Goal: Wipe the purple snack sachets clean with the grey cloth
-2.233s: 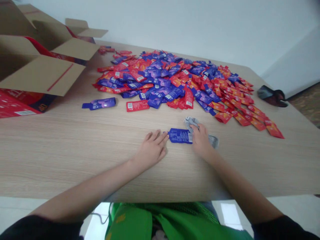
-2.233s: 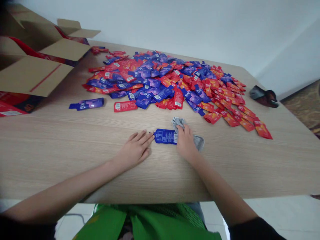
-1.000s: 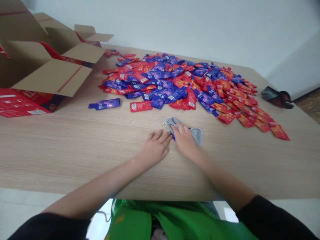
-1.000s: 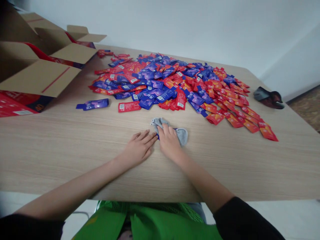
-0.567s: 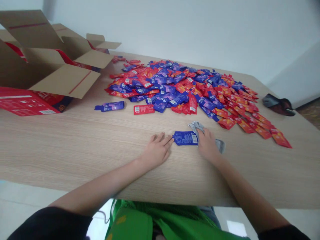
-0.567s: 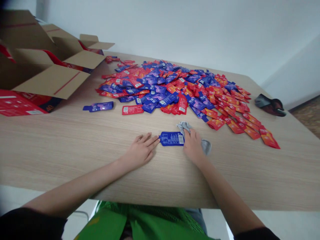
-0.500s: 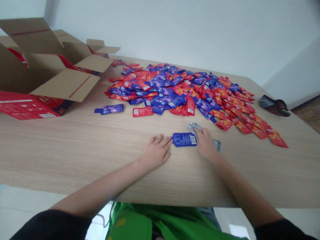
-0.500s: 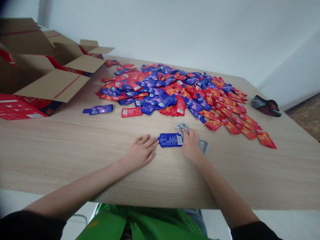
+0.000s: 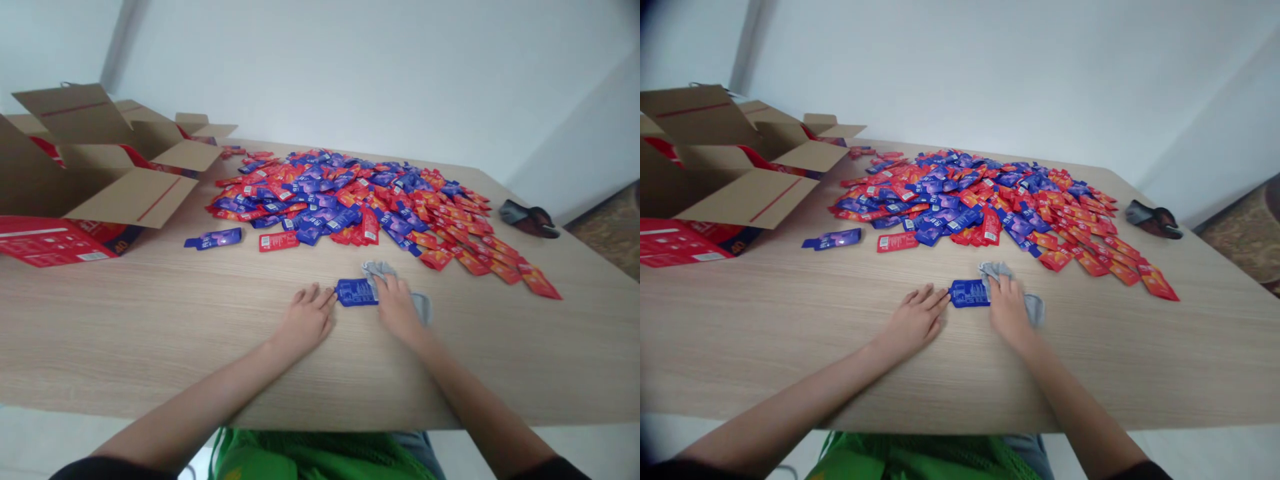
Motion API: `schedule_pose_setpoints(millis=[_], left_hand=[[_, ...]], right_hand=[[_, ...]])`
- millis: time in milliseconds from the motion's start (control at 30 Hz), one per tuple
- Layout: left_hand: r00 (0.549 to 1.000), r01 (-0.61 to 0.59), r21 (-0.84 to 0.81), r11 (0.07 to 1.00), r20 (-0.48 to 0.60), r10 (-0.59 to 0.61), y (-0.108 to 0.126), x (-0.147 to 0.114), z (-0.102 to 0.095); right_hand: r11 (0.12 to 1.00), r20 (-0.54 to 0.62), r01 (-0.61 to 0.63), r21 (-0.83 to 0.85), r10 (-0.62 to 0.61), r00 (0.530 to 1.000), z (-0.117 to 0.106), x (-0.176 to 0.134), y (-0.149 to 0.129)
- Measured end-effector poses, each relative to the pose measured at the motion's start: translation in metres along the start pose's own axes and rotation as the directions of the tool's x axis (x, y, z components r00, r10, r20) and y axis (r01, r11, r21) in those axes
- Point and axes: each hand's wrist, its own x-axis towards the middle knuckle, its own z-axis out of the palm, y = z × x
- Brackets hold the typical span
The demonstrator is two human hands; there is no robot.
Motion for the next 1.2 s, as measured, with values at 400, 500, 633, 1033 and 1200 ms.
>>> schedule_pose_setpoints(millis=[400, 500, 633, 1033, 1200], left_hand=[[0.975, 0.209, -0.147, 0.967, 0.107, -0.194, -0.043, 0.087, -0.042], [0.971, 0.164, -0.125, 0.979, 0.193, -0.138, -0.047, 0.098, -0.038], [0.959, 0.040, -0.238, 0.970, 0.283, 0.030, -0.056, 0.099, -0.036], [0.993, 0.050, 0.096, 0.994, -0.115, -0.039, -0.148, 0.241, -0.084], [0.985, 0.078, 0.102, 0.992, -0.161, -0.060, -0.208, 0.319, -0.093]], right_hand=[[0.937, 0.021, 0.070, 0.341, -0.082, 0.996, -0.050, 0.053, 0.017], [0.862, 0.215, 0.136, 0.489, -0.270, 0.938, -0.039, 0.084, 0.003], [0.837, 0.332, 0.117, 0.535, -0.336, 0.881, -0.026, 0.111, 0.000], [0.842, 0.030, 0.347, 0.414, -0.393, 0.919, -0.056, 0.284, 0.030], [0.889, 0.035, 0.371, 0.268, -0.394, 0.918, -0.045, 0.374, 0.038]])
